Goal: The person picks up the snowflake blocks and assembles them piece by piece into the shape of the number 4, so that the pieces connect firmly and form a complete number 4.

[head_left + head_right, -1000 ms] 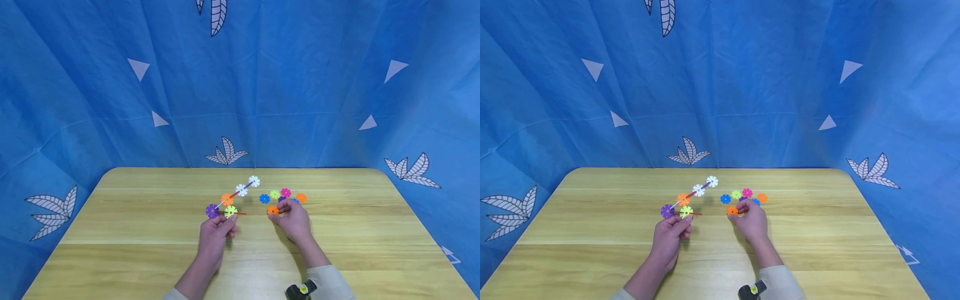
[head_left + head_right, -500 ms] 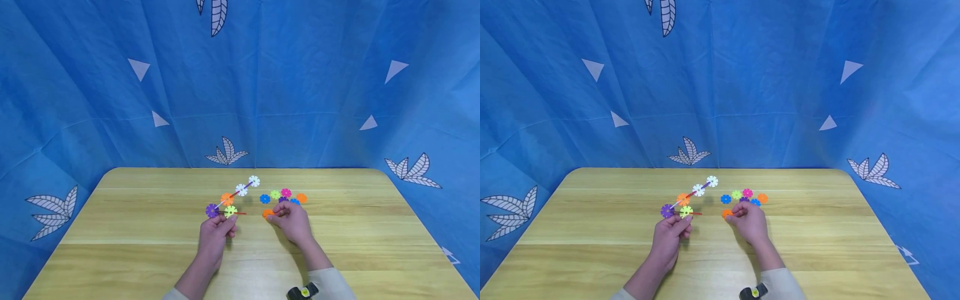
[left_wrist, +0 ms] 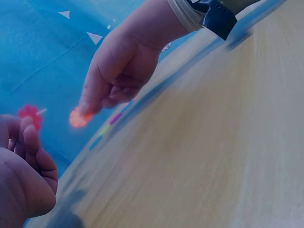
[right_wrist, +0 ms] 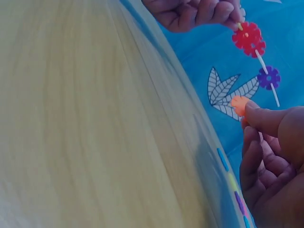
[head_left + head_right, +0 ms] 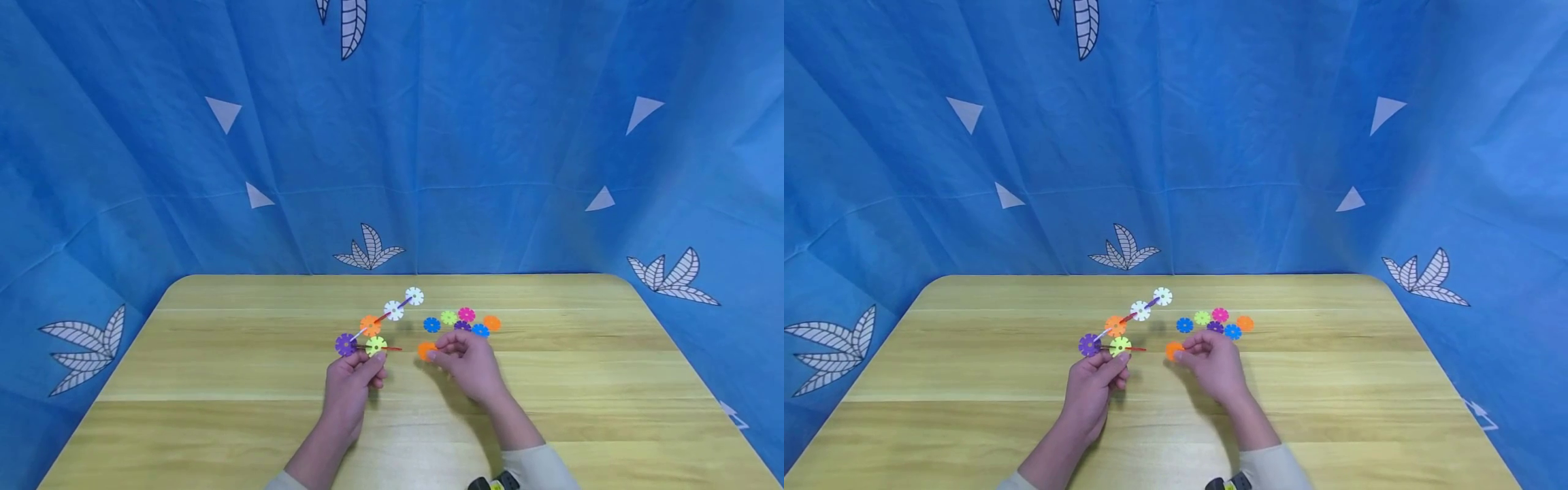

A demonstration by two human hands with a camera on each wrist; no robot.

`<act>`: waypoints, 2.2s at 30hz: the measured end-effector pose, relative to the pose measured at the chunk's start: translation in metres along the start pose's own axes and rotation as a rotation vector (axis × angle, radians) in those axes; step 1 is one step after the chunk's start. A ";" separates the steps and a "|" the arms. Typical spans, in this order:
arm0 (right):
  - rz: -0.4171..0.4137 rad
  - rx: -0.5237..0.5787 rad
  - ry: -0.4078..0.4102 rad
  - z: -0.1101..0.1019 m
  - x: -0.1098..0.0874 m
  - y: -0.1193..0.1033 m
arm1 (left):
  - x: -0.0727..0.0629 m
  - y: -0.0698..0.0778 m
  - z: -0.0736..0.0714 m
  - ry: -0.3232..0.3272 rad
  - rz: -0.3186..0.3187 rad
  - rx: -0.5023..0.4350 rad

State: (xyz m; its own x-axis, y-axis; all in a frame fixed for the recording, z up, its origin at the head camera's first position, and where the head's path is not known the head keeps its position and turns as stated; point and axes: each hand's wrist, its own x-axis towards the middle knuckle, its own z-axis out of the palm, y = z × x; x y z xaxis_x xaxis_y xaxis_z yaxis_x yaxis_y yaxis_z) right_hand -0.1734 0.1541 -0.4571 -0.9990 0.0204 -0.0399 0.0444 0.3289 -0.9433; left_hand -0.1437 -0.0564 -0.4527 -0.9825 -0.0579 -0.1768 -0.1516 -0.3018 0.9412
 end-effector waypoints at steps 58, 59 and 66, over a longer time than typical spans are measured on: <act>0.079 0.411 -0.077 0.020 -0.016 -0.026 | 0.001 -0.005 0.000 -0.010 -0.004 0.002; 0.079 0.411 -0.075 0.020 -0.016 -0.027 | 0.001 -0.005 0.000 -0.011 -0.002 0.001; 0.054 0.417 -0.052 0.024 -0.017 -0.029 | 0.000 -0.004 0.002 -0.018 0.010 0.011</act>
State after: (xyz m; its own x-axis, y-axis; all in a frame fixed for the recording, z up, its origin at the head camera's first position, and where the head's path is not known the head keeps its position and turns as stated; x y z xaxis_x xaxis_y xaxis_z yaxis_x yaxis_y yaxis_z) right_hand -0.1580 0.1218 -0.4368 -0.9947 -0.0240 -0.0995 0.1012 -0.0816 -0.9915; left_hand -0.1438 -0.0531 -0.4557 -0.9857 -0.0433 -0.1626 -0.1433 -0.2906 0.9461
